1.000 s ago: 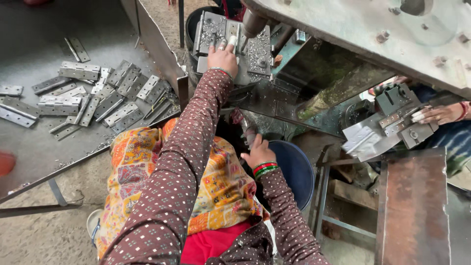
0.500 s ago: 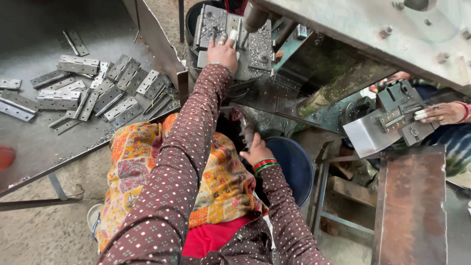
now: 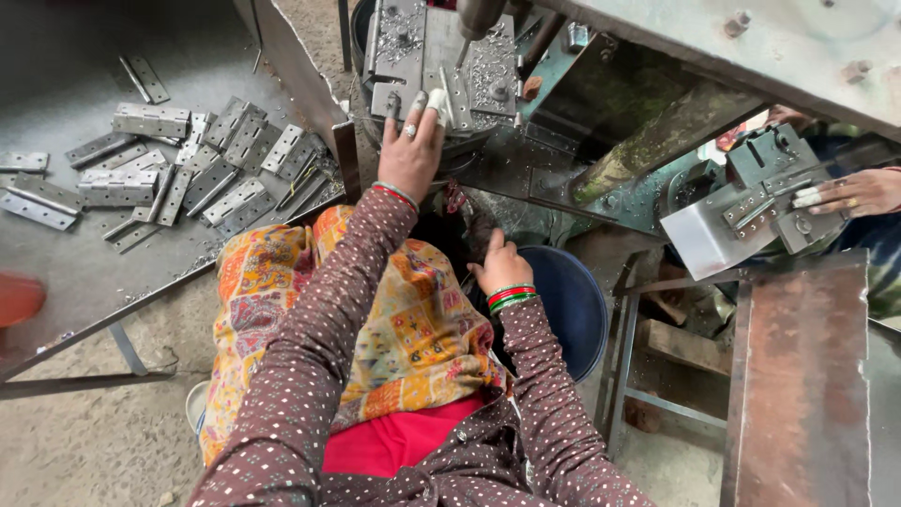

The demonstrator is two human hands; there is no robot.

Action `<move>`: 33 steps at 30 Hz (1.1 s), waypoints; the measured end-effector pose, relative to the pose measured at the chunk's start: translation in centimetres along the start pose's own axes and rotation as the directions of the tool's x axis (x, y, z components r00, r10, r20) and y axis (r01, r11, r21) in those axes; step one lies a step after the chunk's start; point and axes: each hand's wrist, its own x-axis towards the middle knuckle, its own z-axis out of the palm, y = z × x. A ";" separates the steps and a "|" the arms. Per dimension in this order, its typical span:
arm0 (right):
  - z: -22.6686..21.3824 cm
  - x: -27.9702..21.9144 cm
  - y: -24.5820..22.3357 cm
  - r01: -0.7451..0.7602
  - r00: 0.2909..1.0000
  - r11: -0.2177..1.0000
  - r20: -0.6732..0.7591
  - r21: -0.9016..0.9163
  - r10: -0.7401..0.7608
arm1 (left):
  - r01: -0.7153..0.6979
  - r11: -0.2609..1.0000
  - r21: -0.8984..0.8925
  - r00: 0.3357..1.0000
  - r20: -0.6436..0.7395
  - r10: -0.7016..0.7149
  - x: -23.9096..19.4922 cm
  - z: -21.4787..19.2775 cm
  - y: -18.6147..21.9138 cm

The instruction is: The person places metal hinge components into a drill press jig and lowers the drill to create holes, then moves the finished pieces into a storage bin.

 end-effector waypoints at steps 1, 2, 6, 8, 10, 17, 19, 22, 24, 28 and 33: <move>-0.1 0.1 -0.1 -0.002 1.000 1.000 -0.006 0.002 0.002 | -0.035 0.999 0.034 0.999 -0.001 0.036 0.3 0.2 -0.5; -0.2 0.0 -0.2 -0.012 1.000 1.000 0.007 -0.005 0.012 | -0.071 0.995 0.067 0.997 -0.002 0.071 0.6 0.6 -0.9; -0.1 0.0 -0.4 -0.012 1.000 1.000 -0.001 -0.023 0.012 | -0.122 0.992 0.042 0.990 0.075 0.119 1.1 2.8 -1.6; 0.0 -0.1 -0.2 0.003 1.000 1.000 -0.030 -0.013 -0.004 | -0.119 0.993 -0.020 0.974 0.192 0.120 1.0 3.4 -1.6; 0.3 -0.5 -0.1 0.019 0.998 1.000 -0.056 -0.005 -0.019 | -0.101 0.994 -0.051 0.989 0.101 0.106 0.6 2.6 -0.7; 1.3 0.2 0.5 0.018 0.999 1.000 -0.042 -0.006 -0.018 | 0.183 0.901 -0.393 0.983 0.063 -0.172 2.5 -4.8 1.6; 1.5 0.1 0.8 0.044 0.998 0.999 -0.045 -0.009 -0.044 | 0.217 0.891 -0.399 0.975 0.054 -0.213 4.0 -5.2 1.1; 1.4 0.2 0.7 0.088 0.991 0.995 -0.100 0.047 -0.083 | 0.136 0.944 -0.300 0.974 -0.136 -0.183 6.7 -3.5 0.0; 1.3 0.0 0.4 0.030 0.998 1.000 -0.059 0.007 -0.029 | 0.041 0.985 -0.169 0.952 -0.294 -0.090 6.2 -1.8 0.0; 0.6 -0.2 0.3 0.063 0.989 0.998 -0.135 0.009 -0.061 | -0.008 0.995 0.100 0.983 0.181 -0.010 4.2 1.5 0.3; 0.4 -0.5 -0.1 0.024 0.996 1.000 -0.090 -0.020 -0.026 | 0.066 0.985 0.161 0.942 0.317 -0.114 3.0 2.7 -3.2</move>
